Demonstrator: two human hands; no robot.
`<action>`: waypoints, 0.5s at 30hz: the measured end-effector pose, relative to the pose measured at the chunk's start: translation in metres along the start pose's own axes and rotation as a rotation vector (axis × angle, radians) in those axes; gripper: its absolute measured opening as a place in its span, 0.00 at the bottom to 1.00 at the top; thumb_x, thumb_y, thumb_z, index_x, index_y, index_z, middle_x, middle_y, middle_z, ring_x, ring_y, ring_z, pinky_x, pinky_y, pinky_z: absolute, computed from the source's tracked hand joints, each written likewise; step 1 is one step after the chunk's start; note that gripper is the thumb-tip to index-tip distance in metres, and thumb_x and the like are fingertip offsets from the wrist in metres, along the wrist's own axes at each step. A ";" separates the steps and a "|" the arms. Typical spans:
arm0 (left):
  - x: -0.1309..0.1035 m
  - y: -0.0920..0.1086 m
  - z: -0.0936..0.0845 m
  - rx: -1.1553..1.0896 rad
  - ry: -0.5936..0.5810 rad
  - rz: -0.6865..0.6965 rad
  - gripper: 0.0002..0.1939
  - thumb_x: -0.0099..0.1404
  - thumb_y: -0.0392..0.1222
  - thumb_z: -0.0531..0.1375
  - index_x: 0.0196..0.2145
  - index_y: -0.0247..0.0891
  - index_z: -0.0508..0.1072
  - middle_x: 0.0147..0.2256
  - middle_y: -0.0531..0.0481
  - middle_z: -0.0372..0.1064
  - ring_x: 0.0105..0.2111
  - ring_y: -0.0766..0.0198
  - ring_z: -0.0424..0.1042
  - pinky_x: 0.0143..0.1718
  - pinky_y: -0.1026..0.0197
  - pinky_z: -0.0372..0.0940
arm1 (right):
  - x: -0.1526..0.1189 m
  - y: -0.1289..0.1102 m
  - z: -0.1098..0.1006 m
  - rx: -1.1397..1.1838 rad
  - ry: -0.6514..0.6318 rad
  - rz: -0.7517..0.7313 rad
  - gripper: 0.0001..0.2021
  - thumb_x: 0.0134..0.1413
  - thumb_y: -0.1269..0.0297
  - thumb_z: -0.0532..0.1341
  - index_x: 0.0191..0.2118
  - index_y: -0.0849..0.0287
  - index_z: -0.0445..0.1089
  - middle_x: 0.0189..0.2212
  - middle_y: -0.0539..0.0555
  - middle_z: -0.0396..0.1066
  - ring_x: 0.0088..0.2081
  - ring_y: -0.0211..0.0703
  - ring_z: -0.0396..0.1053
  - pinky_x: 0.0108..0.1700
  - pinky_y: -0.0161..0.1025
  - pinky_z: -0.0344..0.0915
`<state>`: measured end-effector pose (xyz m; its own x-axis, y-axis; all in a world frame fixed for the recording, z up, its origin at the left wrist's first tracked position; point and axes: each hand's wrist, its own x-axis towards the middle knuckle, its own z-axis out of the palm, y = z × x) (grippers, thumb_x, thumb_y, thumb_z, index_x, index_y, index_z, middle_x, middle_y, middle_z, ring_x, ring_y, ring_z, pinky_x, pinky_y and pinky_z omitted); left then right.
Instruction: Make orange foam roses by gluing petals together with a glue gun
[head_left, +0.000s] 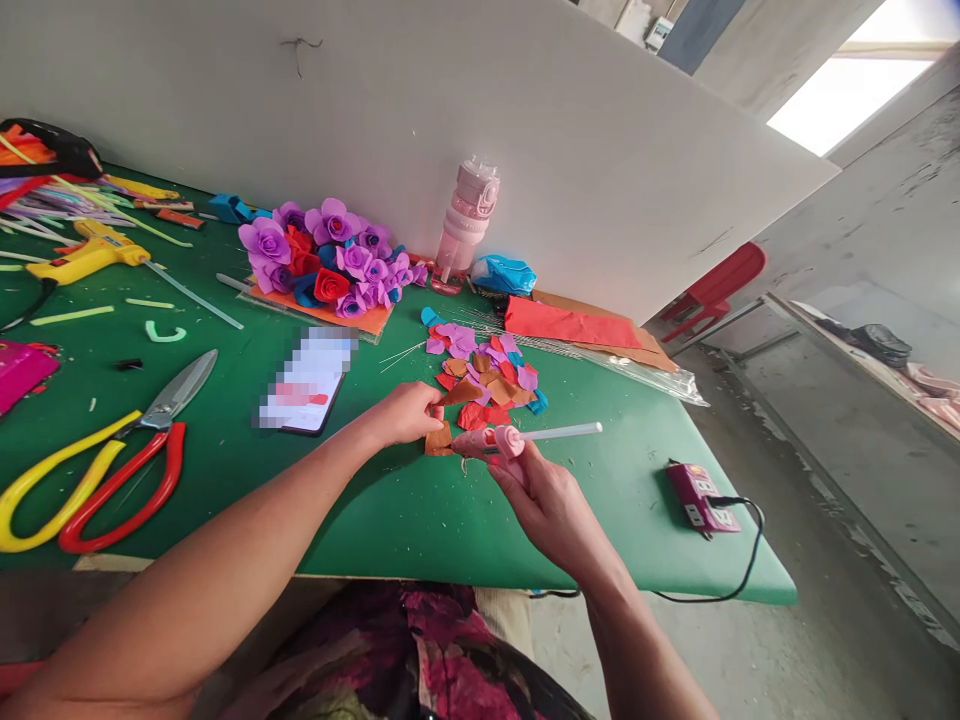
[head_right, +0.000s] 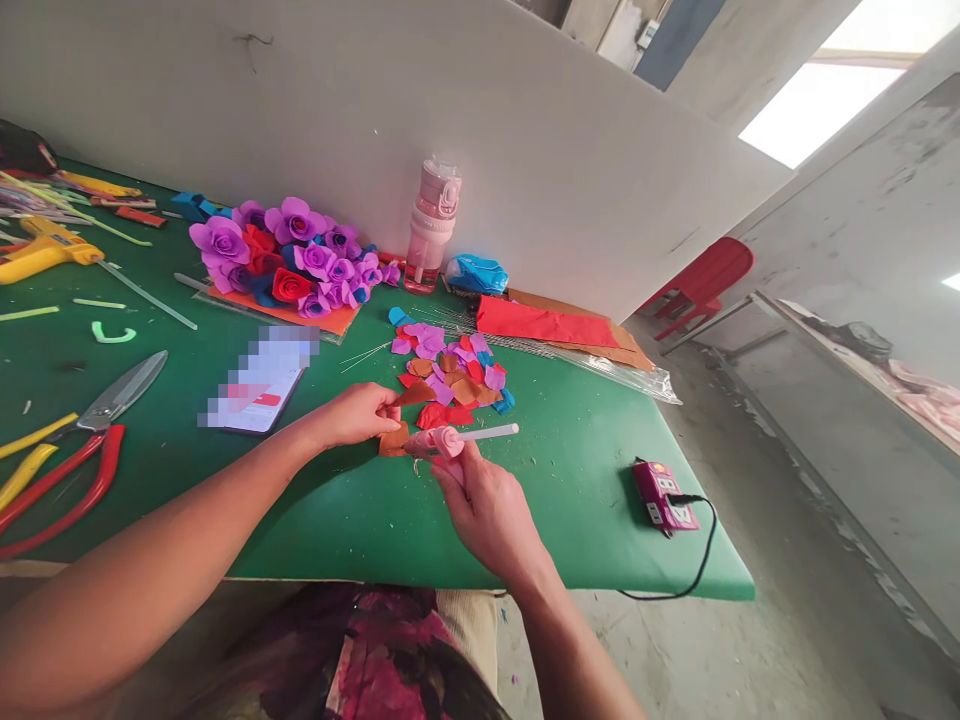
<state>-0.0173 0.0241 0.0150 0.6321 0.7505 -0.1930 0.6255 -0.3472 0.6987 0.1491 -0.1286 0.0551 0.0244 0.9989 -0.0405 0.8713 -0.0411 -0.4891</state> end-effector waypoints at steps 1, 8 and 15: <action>0.000 0.000 0.000 -0.004 -0.002 -0.001 0.03 0.49 0.34 0.56 0.24 0.36 0.70 0.23 0.51 0.70 0.26 0.63 0.68 0.26 0.65 0.56 | 0.000 0.000 -0.001 -0.004 0.005 -0.001 0.14 0.62 0.59 0.50 0.47 0.59 0.64 0.23 0.50 0.69 0.22 0.40 0.64 0.25 0.32 0.55; 0.000 0.000 -0.001 -0.003 -0.005 -0.003 0.03 0.49 0.36 0.56 0.22 0.36 0.69 0.23 0.52 0.69 0.26 0.63 0.67 0.26 0.65 0.56 | -0.002 -0.001 -0.007 0.096 0.055 -0.038 0.13 0.61 0.59 0.50 0.45 0.57 0.66 0.22 0.49 0.67 0.22 0.39 0.62 0.25 0.32 0.55; -0.001 0.001 0.000 -0.011 0.001 -0.006 0.02 0.49 0.36 0.56 0.21 0.36 0.68 0.22 0.52 0.68 0.25 0.63 0.66 0.23 0.66 0.54 | 0.002 -0.003 0.004 0.104 0.019 -0.054 0.11 0.61 0.59 0.51 0.44 0.59 0.63 0.22 0.47 0.64 0.22 0.37 0.60 0.26 0.31 0.53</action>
<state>-0.0174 0.0236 0.0159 0.6276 0.7534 -0.1962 0.6240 -0.3362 0.7054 0.1446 -0.1266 0.0526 -0.0109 0.9999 0.0044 0.8158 0.0115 -0.5782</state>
